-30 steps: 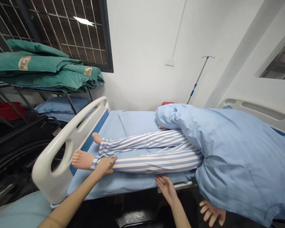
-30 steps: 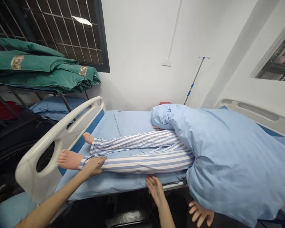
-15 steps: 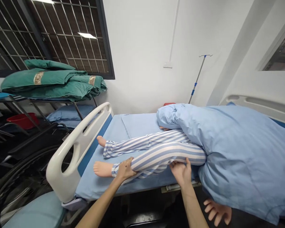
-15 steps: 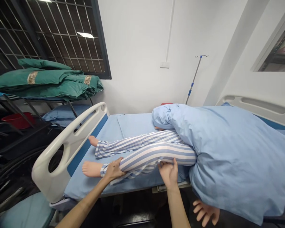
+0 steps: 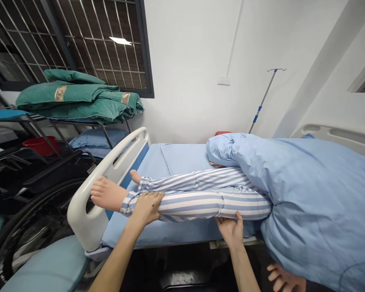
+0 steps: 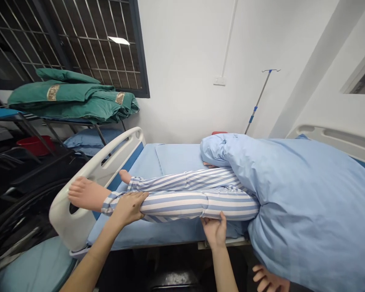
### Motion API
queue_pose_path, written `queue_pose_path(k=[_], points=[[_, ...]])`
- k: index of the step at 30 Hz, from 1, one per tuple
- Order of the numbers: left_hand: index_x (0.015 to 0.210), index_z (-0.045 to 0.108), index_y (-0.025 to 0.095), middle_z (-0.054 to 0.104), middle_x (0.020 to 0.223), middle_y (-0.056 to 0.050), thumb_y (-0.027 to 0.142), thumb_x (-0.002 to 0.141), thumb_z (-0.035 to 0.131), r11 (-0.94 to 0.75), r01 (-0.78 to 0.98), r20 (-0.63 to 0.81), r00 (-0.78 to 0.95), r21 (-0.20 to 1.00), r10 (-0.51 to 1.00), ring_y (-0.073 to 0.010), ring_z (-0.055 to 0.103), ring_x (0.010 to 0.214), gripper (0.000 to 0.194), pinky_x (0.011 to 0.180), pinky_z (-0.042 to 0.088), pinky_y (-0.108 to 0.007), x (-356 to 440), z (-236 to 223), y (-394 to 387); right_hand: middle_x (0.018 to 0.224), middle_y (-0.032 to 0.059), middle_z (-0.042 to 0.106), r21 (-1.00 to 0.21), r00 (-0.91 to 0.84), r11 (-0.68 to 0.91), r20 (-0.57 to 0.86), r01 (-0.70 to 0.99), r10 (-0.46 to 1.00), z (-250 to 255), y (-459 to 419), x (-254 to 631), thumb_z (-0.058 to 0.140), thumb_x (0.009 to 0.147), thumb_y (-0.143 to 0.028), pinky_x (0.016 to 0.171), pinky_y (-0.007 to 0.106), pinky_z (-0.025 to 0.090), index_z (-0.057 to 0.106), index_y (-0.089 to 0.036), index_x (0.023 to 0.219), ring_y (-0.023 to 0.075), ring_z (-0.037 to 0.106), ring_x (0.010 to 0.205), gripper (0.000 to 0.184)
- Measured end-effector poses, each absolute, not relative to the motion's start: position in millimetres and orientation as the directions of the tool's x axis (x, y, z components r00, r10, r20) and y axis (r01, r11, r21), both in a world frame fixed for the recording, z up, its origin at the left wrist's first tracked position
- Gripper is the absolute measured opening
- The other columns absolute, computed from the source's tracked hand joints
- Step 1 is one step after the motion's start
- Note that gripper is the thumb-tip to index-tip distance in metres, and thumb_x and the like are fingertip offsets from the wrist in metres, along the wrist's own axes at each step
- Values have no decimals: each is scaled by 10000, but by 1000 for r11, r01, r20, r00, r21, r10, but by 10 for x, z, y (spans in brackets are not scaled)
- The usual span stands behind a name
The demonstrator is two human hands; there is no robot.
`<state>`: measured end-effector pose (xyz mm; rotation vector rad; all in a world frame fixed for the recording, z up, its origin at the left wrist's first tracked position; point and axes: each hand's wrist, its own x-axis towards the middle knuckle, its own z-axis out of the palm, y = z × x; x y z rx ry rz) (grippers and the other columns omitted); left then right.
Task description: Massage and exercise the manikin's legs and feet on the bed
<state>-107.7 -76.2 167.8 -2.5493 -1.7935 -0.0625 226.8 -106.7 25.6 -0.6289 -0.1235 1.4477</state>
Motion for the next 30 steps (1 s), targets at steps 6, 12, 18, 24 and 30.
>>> queue_pose_path(k=[6, 12, 18, 24, 30], points=[[1165, 586, 200, 700, 1093, -116, 118, 655, 602, -322, 944, -31, 321, -72, 947, -316, 646, 1037, 517, 879, 458, -420, -1020, 1785, -909, 868, 0, 741, -497, 145, -18, -286, -867, 947, 87, -1088, 2085, 646, 752, -512, 780, 413, 533, 670, -289, 977, 220, 665, 820, 318], [1185, 586, 238, 690, 1197, -90, 221, 640, 642, -280, 956, 7, 281, 86, 960, -312, 632, 1113, 548, 903, 467, -387, -1052, 1327, -737, 891, 18, 726, -420, 149, 25, -266, -907, 952, 389, -1175, 2192, 634, 749, -631, 887, 463, 514, 677, -278, 915, 229, 646, 867, 392], [1251, 566, 232, 697, 1209, -82, 347, 629, 685, -228, 907, 55, 223, 354, 973, -323, 644, 1115, 643, 924, 488, -399, -666, 752, -586, 883, 54, 689, -466, 184, 56, -233, -883, 955, 726, -1157, 2402, 591, 684, -774, 948, 524, 483, 656, -264, 854, 263, 620, 922, 542], [1303, 563, 257, 653, 1316, -80, 333, 632, 677, -211, 891, 65, 202, 403, 977, -304, 608, 1202, 685, 1014, 461, -397, -539, 516, -585, 944, 70, 694, -498, 201, 60, -234, -865, 951, 728, -1159, 2453, 584, 677, -773, 954, 553, 473, 659, -275, 910, 294, 619, 1004, 555], [1286, 596, 224, 652, 1325, -98, 241, 631, 654, -278, 919, 119, 254, 279, 960, -312, 592, 1215, 657, 1019, 434, -411, -866, 762, -561, 903, 44, 715, -466, 184, 33, -281, -884, 942, 532, -1204, 2396, 624, 711, -706, 984, 549, 462, 679, -281, 881, 277, 635, 1000, 461]])
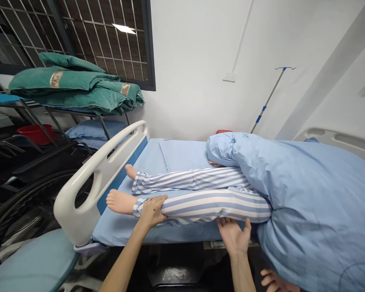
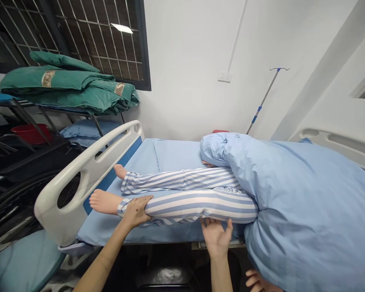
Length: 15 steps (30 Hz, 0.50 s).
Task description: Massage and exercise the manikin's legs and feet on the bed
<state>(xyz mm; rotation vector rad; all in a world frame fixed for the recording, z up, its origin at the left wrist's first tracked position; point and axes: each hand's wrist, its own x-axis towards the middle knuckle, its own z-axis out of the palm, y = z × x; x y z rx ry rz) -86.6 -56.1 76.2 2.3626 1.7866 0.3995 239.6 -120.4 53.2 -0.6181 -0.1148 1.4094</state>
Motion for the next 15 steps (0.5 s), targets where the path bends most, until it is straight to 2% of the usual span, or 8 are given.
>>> queue_pose_path(k=[5, 10, 15], points=[[1275, 596, 219, 658, 1300, -111, 200, 658, 629, -308, 943, 131, 292, 127, 947, -315, 589, 1193, 618, 1019, 384, -439, -1110, 1141, -626, 841, 21, 727, -431, 147, -13, -336, -902, 930, 331, -1131, 2257, 647, 718, -639, 950, 522, 486, 675, -288, 835, 251, 656, 891, 371], [1231, 599, 205, 691, 1165, -120, 108, 672, 577, -311, 950, 118, 310, -16, 943, -313, 606, 1108, 568, 1031, 331, -478, -1158, 1330, -761, 845, 13, 734, -430, 97, -88, -390, -898, 916, 60, -1055, 2087, 638, 709, -620, 896, 501, 507, 655, -291, 826, 236, 656, 848, 349], [1220, 593, 202, 692, 1124, -116, 92, 686, 557, -292, 956, 73, 293, -16, 953, -303, 612, 1080, 546, 1020, 333, -470, -1141, 1264, -802, 906, 28, 740, -445, 103, -80, -371, -892, 923, 29, -1073, 2070, 634, 714, -618, 873, 499, 515, 659, -291, 905, 251, 661, 893, 379]])
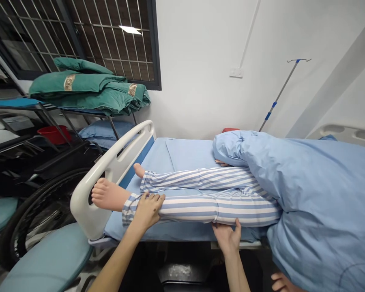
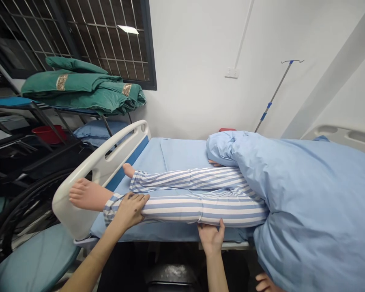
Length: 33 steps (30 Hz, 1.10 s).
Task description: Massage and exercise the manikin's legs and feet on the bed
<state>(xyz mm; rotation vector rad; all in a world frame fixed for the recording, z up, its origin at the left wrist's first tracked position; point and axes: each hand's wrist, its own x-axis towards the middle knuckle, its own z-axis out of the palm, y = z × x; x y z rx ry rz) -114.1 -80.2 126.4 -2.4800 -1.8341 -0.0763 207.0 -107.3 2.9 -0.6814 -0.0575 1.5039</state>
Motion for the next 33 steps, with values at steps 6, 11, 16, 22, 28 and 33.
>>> queue_pose_path(k=[6, 11, 16, 22, 28, 33], points=[[1231, 594, 205, 678, 1247, -105, 157, 616, 627, -255, 953, 77, 245, 165, 966, -298, 609, 1155, 619, 1022, 361, -431, -1074, 1035, -734, 936, 10, 728, -346, 111, -7, -320, -938, 941, 415, -1215, 2237, 618, 747, -579, 933, 520, 507, 662, -281, 957, 237, 656, 922, 368], [1261, 600, 198, 662, 1301, -101, 241, 609, 658, -234, 914, 120, 205, 330, 971, -300, 599, 1200, 657, 1038, 377, -410, -804, 779, -595, 957, 32, 709, -310, 115, 25, -275, -950, 955, 787, -1231, 2383, 621, 703, -601, 947, 508, 511, 656, -252, 958, 241, 644, 951, 433], [1254, 604, 204, 678, 1270, -92, 272, 611, 669, -185, 892, 114, 151, 412, 982, -298, 617, 1172, 650, 999, 416, -387, -515, 424, -535, 930, 43, 701, -329, 133, 41, -262, -944, 956, 836, -1186, 2423, 623, 696, -603, 912, 504, 523, 654, -239, 941, 246, 643, 930, 440], [1262, 602, 206, 669, 1293, -97, 250, 614, 655, -237, 892, 146, 195, 385, 970, -290, 601, 1202, 652, 1027, 382, -396, -602, 374, -525, 979, 52, 709, -401, 171, 56, -257, -915, 951, 627, -1200, 2455, 607, 725, -617, 914, 534, 509, 668, -254, 981, 259, 641, 948, 448], [1221, 614, 190, 686, 1251, -111, 201, 632, 617, -334, 917, 254, 278, 217, 927, -293, 613, 1157, 589, 1026, 351, -447, -1023, 828, -499, 950, 29, 722, -397, 142, 31, -254, -917, 957, 398, -1157, 2320, 624, 757, -584, 998, 541, 467, 679, -269, 986, 251, 640, 1010, 393], [1202, 623, 187, 703, 1179, -114, 157, 652, 615, -331, 943, 231, 318, 19, 920, -301, 627, 1087, 551, 1031, 333, -467, -1360, 994, -507, 963, 30, 726, -389, 89, -41, -311, -920, 946, 80, -1086, 2161, 630, 762, -560, 998, 541, 462, 676, -271, 973, 254, 643, 1015, 361]])
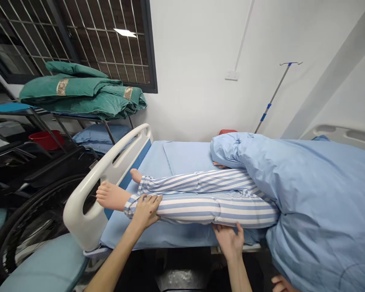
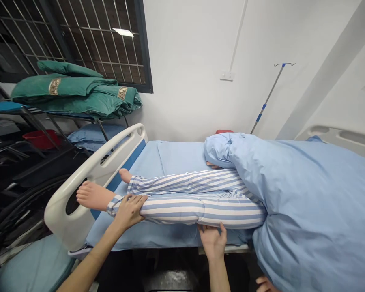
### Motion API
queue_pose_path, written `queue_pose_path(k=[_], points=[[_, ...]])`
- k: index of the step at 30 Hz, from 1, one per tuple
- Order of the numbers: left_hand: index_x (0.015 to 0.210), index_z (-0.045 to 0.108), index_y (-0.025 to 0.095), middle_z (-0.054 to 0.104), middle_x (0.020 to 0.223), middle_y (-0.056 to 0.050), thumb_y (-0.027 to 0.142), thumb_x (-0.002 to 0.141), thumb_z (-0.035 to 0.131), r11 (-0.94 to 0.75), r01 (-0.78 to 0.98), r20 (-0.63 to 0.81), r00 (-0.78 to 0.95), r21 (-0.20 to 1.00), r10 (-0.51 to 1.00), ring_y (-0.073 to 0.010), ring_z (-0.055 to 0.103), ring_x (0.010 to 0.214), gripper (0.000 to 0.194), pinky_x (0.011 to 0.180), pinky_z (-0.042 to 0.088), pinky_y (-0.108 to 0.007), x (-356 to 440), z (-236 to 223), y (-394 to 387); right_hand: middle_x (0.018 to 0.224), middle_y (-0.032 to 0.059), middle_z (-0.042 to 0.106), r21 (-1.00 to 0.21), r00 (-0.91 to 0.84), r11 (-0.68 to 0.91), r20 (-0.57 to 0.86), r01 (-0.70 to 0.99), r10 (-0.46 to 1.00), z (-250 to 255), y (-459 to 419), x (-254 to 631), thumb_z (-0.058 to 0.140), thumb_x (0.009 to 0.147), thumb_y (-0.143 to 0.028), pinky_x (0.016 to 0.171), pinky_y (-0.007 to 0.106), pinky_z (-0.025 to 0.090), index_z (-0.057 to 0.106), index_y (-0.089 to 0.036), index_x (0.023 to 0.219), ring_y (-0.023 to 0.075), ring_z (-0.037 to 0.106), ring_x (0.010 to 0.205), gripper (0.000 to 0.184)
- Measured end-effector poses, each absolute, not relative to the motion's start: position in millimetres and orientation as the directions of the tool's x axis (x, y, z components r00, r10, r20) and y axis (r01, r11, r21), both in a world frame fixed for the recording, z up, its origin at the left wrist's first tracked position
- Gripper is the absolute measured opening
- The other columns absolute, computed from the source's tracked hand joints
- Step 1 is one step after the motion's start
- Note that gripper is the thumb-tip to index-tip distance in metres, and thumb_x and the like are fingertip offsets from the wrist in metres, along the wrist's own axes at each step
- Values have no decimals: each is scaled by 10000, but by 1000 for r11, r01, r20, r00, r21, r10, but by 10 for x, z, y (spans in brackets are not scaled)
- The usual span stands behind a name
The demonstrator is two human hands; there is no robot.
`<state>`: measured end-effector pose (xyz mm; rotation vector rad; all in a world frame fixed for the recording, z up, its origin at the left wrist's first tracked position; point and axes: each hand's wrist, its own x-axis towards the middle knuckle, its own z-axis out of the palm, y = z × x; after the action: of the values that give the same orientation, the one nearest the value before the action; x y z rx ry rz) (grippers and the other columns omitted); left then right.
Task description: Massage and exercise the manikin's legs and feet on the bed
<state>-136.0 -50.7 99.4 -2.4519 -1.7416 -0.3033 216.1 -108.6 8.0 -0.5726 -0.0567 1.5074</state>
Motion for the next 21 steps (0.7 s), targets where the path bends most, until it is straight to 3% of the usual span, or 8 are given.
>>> queue_pose_path(k=[5, 11, 15, 21], points=[[1136, 644, 196, 718, 1089, -102, 146, 733, 584, -318, 947, 131, 322, -56, 938, -292, 636, 1035, 410, 991, 348, -458, -1646, 803, -519, 886, 11, 725, -376, 76, -75, -372, -924, 925, -246, -1042, 2123, 652, 749, -513, 951, 503, 500, 657, -265, 873, 229, 660, 917, 278], [1177, 635, 187, 695, 1136, -124, 64, 741, 513, -278, 958, 79, 283, -68, 956, -296, 609, 1070, 469, 994, 337, -458, -1627, 400, -493, 837, 16, 724, -402, 86, -126, -471, -907, 878, -396, -1020, 2050, 758, 627, -445, 919, 481, 536, 623, -240, 803, 245, 680, 893, 303], [1194, 629, 181, 687, 1139, -136, 35, 731, 500, -217, 976, 41, 218, -19, 975, -293, 601, 1074, 502, 1007, 337, -451, -1492, 116, -491, 824, 9, 720, -552, 154, -174, -497, -815, 854, -456, -1148, 2067, 840, 540, -441, 912, 423, 558, 603, -238, 773, 256, 704, 924, 390], [1226, 629, 150, 675, 1181, -143, -2, 693, 456, -175, 985, 95, 174, 1, 980, -289, 592, 1098, 581, 1055, 326, -438, -1333, -45, -530, 922, 48, 767, -811, 349, -281, -496, -513, 795, -257, -1535, 1806, 896, 522, -446, 736, 336, 568, 702, -247, 898, 274, 728, 916, 468]])
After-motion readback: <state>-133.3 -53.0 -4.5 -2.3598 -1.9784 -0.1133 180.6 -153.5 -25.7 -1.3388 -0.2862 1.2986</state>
